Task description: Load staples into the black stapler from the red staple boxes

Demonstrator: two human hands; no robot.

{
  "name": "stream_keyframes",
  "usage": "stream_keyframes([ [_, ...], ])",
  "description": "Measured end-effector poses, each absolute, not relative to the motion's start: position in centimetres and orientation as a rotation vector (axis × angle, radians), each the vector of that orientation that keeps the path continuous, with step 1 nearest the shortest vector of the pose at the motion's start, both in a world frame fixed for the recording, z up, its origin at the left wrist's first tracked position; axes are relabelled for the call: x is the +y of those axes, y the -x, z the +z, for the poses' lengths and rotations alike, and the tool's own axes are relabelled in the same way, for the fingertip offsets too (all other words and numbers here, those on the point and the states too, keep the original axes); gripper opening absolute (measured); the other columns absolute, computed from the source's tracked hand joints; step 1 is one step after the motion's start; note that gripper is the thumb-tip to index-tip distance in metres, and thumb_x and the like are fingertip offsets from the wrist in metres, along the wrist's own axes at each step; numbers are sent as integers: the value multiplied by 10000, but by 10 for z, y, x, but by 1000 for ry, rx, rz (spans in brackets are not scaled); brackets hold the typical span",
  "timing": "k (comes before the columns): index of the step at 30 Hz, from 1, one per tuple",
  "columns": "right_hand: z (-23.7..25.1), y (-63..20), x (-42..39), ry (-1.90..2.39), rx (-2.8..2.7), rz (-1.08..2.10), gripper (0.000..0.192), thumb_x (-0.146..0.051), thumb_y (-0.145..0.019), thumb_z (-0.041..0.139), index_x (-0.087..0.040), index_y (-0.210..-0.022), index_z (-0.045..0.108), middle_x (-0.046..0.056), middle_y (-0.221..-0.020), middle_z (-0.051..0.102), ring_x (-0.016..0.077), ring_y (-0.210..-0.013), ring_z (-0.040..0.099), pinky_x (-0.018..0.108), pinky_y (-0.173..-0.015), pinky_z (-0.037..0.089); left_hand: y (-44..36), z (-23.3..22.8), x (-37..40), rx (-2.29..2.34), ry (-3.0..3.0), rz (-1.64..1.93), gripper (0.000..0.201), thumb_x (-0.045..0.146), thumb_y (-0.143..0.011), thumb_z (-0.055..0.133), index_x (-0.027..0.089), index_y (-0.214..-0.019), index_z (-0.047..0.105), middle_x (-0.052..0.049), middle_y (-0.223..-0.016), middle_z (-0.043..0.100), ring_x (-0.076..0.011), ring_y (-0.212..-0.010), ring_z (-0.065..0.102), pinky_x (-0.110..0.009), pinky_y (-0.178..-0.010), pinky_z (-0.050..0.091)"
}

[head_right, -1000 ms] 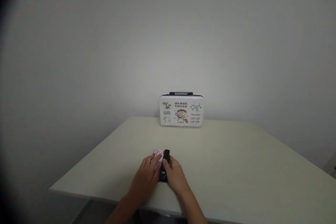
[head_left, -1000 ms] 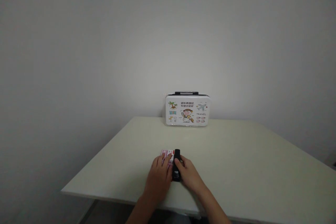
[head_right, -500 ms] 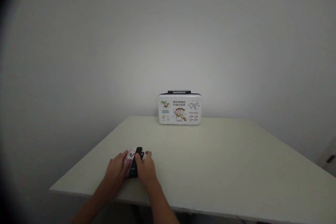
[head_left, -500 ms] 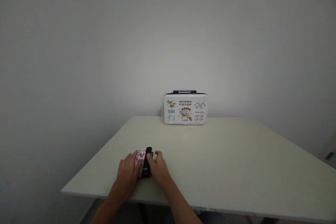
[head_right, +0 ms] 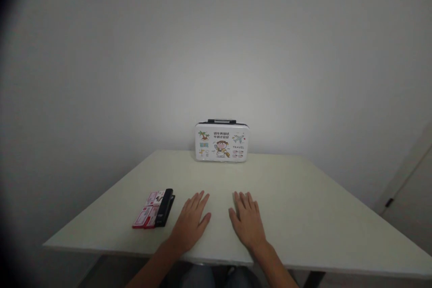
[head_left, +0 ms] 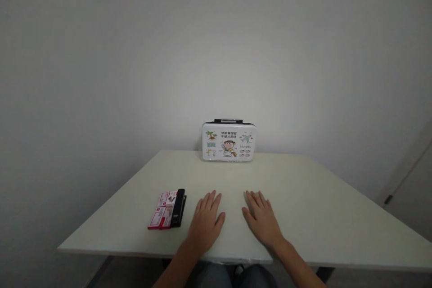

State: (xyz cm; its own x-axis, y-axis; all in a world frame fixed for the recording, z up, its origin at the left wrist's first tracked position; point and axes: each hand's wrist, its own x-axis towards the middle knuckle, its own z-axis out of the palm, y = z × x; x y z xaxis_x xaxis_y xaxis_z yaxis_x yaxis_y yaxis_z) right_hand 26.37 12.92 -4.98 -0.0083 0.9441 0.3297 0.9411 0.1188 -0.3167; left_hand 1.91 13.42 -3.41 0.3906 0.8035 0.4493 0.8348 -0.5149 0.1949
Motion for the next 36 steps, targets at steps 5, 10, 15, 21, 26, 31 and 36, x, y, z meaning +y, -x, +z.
stream_keyframes([
  [5,-52,-250,123,1993,-2050,-38,632,-579,-1011,246,-295,-1573,293,33,-1642,207,287,-1521,113,526,-1208,70,-24,-52,145,-1638,2545,-593,591,537,-1017,303,274,-1546,331,-68,-1624,282,-287,-1514,208,-577,-1221,208],
  [10,-54,-242,125,2079,-1986,-93,626,-563,-1011,239,-300,-1577,277,44,-1645,195,303,-1519,108,567,-1192,48,-24,-50,142,-1668,2528,-571,609,561,-1012,286,285,-1555,310,-57,-1632,258,-282,-1517,199,-573,-1228,182],
  [15,-53,-243,123,2084,-2010,-80,635,-573,-1007,233,-303,-1580,263,39,-1647,187,303,-1521,96,571,-1190,49,-25,-50,142,-1670,2532,-575,609,567,-1016,260,290,-1557,305,-52,-1631,264,-268,-1518,198,-558,-1233,182],
  [21,-52,-243,121,2084,-2004,-77,637,-570,-1004,257,-295,-1578,275,49,-1646,190,306,-1522,89,574,-1192,27,-25,-50,141,-1671,2520,-574,598,556,-1017,271,289,-1550,322,-57,-1627,273,-276,-1514,211,-563,-1230,186],
  [26,-52,-231,118,2117,-1910,-38,614,-540,-1002,288,-303,-1568,303,53,-1638,216,315,-1519,106,606,-1182,49,-26,-50,142,-1660,2513,-625,585,546,-1014,293,289,-1536,355,-71,-1614,305,-287,-1503,243,-577,-1217,215],
  [31,-52,-220,110,2141,-1811,-4,599,-509,-1000,304,-290,-1556,341,63,-1635,220,325,-1518,110,622,-1177,60,-25,-55,145,-1644,2508,-642,580,540,-1011,310,287,-1530,369,-73,-1608,320,-290,-1502,246,-570,-1213,219],
  [36,-46,-222,103,2092,-1813,46,577,-482,-999,341,-295,-1544,368,41,-1630,244,290,-1520,120,549,-1203,68,-26,-61,149,-1653,2491,-639,573,536,-1011,315,278,-1517,392,-74,-1606,326,-290,-1501,248,-546,-1215,201],
])
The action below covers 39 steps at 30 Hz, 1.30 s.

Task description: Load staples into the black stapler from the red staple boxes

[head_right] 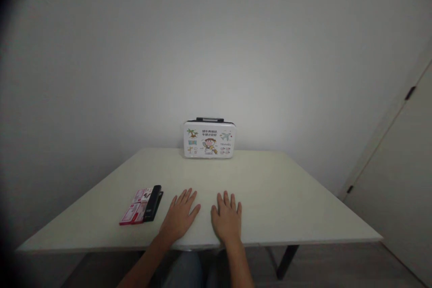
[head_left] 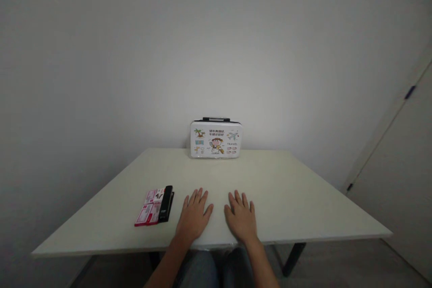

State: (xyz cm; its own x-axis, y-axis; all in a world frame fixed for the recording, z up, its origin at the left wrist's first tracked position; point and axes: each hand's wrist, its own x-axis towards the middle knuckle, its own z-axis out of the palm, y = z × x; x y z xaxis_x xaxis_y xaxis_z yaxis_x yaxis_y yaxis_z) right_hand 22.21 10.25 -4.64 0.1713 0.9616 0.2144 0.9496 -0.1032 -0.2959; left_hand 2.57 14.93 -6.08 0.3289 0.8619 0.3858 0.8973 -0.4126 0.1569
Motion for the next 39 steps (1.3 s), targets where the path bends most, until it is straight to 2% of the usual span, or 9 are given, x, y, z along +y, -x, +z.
stream_keyframes([
  [8,-42,-214,89,2105,-1807,31,572,-461,-1029,312,-251,-1560,329,76,-1639,219,285,-1518,96,539,-1196,42,-28,-49,143,-1649,2483,-611,590,549,-1011,321,229,-1496,419,-118,-1583,365,-308,-1480,285,-552,-1194,200],
  [14,-38,-215,83,2104,-1848,15,583,-481,-1038,293,-240,-1569,293,74,-1647,198,296,-1513,81,541,-1195,31,-28,-53,145,-1655,2546,-572,622,544,-1025,273,194,-1536,335,-128,-1620,278,-312,-1505,203,-568,-1204,136],
  [31,-42,-218,84,2115,-1867,6,599,-501,-1036,266,-242,-1576,269,56,-1657,161,317,-1511,47,549,-1195,12,-28,-56,147,-1635,2525,-592,624,558,-1023,281,193,-1524,355,-114,-1612,305,-319,-1489,234,-559,-1198,160],
  [39,-44,-217,84,2105,-1868,-8,594,-492,-1034,269,-247,-1575,278,63,-1651,183,325,-1508,68,561,-1190,23,-30,-53,144,-1655,2522,-609,617,552,-1021,287,205,-1528,349,-109,-1613,305,-312,-1495,220,-558,-1210,125],
])
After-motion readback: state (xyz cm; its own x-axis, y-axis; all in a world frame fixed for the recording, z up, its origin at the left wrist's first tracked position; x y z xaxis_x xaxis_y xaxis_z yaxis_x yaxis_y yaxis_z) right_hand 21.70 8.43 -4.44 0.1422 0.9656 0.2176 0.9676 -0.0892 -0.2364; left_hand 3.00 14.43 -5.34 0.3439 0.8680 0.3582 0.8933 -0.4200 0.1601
